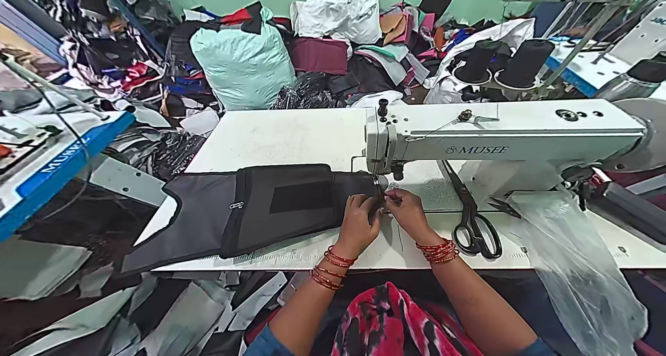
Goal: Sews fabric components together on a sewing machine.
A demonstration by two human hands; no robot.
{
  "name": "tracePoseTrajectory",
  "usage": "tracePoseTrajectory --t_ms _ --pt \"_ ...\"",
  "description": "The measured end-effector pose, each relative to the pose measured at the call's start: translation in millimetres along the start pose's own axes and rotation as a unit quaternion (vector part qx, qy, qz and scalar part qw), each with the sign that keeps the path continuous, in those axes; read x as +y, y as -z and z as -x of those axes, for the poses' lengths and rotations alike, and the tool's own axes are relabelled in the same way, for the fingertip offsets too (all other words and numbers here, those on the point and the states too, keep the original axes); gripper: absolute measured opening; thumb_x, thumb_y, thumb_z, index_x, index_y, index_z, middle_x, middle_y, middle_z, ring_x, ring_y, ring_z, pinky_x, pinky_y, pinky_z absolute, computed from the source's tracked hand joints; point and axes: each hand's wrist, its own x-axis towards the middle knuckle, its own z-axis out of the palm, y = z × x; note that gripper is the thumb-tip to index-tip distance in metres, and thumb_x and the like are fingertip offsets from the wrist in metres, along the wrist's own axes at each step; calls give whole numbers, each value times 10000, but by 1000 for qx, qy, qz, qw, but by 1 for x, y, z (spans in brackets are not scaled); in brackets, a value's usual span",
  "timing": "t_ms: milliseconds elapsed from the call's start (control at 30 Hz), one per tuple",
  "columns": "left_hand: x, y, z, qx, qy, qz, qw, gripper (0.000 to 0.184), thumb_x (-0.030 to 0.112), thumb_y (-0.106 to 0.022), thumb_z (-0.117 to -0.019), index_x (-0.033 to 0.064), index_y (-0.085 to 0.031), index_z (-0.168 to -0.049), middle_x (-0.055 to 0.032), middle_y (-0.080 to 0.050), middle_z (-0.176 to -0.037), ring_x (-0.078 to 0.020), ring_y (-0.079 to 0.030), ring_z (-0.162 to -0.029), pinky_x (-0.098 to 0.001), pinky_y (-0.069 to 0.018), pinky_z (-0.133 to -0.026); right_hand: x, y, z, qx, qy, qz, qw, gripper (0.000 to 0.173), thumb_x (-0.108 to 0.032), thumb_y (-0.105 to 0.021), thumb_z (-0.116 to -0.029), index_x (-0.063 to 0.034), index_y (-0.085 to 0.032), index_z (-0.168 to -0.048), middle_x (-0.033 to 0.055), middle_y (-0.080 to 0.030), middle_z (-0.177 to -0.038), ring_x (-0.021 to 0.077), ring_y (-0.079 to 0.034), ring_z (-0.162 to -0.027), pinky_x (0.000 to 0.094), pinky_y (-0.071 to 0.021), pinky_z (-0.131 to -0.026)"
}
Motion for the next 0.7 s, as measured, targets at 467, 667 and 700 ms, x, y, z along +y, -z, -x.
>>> tracePoseTrajectory --t_ms 467,667,700 --pt "-1 0 2 36 -4 23 999 299 173 -566 -991 -36 -754 -1093 -225 -715 -1094 -392 -665 -1109 -493 -507 -1022 -1 3 0 43 28 59 997 197 -95 -628 -955 28 -741 -1059 146 -714 -922 195 -660 -801 352 -541 -773" --pt "-3 -3 3 50 -17 29 998 275 149 -572 -984 -30 -756 -1082 -215 -721 -1074 -382 -677 -1092 -520 -501 -1025 2 -3 1 16 35 6 999 194 -101 -637 -960 21 -743 -1067 125 -718 -932 127 -657 -796 271 -542 -760" --pt "-3 -3 3 47 -17 30 998 277 148 -570 -985 -31 -754 -1090 -217 -719 -1081 -387 -674 -1100 -530 -493 -1037 2 -3 1 10 29 -6 1000 190 -105 -639 -964 20 -741 -1065 120 -716 -929 115 -652 -794 261 -538 -758"
